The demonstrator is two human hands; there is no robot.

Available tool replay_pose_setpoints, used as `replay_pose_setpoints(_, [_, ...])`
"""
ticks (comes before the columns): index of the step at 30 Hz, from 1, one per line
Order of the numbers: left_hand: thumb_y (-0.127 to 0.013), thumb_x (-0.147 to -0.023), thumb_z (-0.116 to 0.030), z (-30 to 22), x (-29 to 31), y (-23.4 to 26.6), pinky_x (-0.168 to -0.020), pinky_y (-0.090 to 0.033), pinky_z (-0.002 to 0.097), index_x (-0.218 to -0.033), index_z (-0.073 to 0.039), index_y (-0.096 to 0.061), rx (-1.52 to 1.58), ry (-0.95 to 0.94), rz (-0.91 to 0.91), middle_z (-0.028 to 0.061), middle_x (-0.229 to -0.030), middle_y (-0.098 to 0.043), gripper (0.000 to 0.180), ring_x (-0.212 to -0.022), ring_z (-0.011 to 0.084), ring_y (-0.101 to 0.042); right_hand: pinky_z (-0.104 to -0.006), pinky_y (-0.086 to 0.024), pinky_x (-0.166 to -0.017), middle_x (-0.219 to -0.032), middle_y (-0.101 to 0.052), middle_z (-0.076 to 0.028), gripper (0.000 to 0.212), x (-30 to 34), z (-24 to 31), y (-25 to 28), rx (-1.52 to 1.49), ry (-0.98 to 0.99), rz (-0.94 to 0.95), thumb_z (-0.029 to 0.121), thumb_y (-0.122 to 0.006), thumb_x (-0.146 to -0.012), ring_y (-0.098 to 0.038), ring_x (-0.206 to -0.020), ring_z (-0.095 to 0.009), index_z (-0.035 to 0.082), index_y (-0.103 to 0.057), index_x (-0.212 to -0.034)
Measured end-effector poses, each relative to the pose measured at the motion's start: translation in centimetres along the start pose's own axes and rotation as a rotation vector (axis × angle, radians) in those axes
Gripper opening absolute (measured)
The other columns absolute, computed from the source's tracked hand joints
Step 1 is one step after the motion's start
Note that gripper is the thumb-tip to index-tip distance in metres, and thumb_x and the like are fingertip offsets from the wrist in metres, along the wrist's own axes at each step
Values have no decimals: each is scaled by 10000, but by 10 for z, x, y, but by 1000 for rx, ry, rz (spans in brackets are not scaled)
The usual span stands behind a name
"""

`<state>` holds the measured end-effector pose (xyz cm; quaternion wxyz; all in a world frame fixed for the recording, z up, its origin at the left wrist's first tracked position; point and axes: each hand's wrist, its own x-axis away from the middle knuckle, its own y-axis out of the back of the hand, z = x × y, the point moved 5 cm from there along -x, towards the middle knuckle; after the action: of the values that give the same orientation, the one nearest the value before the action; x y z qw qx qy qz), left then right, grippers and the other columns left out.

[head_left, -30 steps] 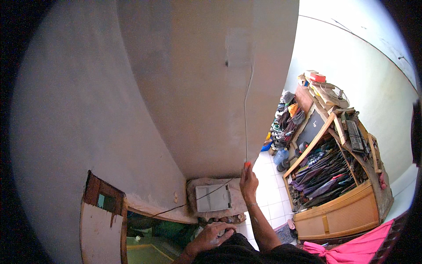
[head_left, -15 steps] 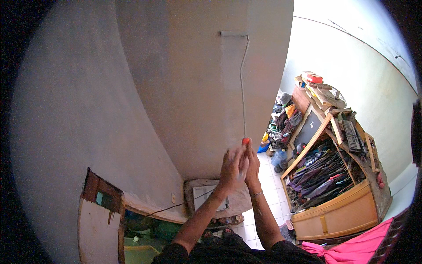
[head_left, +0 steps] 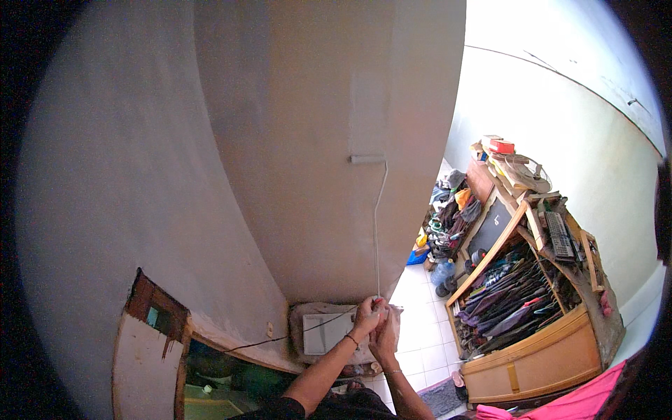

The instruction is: The person paints a wall using a paint roller attached to an extension pole. They repeatedly dip the roller into a paint tray and apply paint in vertical strokes along the wall surface.

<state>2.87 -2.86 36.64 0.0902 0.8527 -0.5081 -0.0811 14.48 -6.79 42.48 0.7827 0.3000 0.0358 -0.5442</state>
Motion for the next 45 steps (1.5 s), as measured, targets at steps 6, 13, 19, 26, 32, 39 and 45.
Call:
replay_pose_setpoints(6, [-624, -958, -334, -75, -38, 18, -668, -511, 364, -886, -6, -678, -118, -141, -139, 89, -761, -684, 340, -722, 191, -652, -424, -490, -942, -1326, -555, -294, 726, -48, 31, 20, 24, -102, 29, 22, -548, -885, -597, -1141, -444, -7, -223, -1534])
replay_pose_setpoints(13, [-678, -897, -394, -146, -85, 29, -662, -524, 413, -867, 29, -657, -12, -343, -68, 217, -818, -696, 425, -778, 335, -707, -420, -547, -736, -1044, -659, -314, 635, -98, 24, 30, 61, 72, -215, 88, -554, -960, -681, -926, -448, 88, -279, -1532])
replay_pose_setpoints(19, [-675, -908, -280, 15, -45, -4, -699, -531, 384, -933, 22, -685, -103, -119, 96, 178, -864, -725, 303, -783, 235, -703, -418, -499, -905, -1301, -547, -307, 561, -13, -26, 2, 185, 67, -51, 75, -568, -958, -602, -1156, -402, 2, -348, -1469])
replay_pose_setpoints(26, [-678, -906, -331, -72, -56, 2, -656, -521, 400, -895, 25, -690, -92, -214, -67, 221, -812, -705, 356, -734, 255, -707, -404, -537, -835, -1252, -598, -298, 571, -50, -10, 23, 147, 180, -191, 78, -559, -966, -659, -1067, -405, -7, -333, -1484])
replay_pose_setpoints(32, [-661, -919, -402, -271, -136, 66, -608, -498, 375, -802, 21, -689, 38, -537, -124, 177, -709, -689, 440, -665, 186, -675, -375, -536, -813, -1207, -620, -307, 585, -184, 124, 72, 63, 420, -388, 100, -575, -970, -673, -1048, -394, -14, -330, -1489])
replay_pose_setpoints(39, [-654, -931, -353, -311, -144, 81, -612, -492, 379, -785, 5, -668, -107, -512, -133, 125, -720, -669, 387, -673, 209, -635, -371, -535, -828, -1233, -612, -304, 589, -205, 145, 78, 79, 447, -417, 104, -582, -972, -675, -1077, -344, 0, -334, -1495])
replay_pose_setpoints(45, [-689, -887, -316, -129, -87, 29, -691, -529, 413, -918, 19, -686, -32, -325, -24, 223, -831, -701, 337, -787, 296, -717, -352, -541, -784, -1235, -622, -279, 637, -90, 26, 28, 107, 276, -283, 62, -587, -952, -688, -1022, -363, 5, -294, -1514])
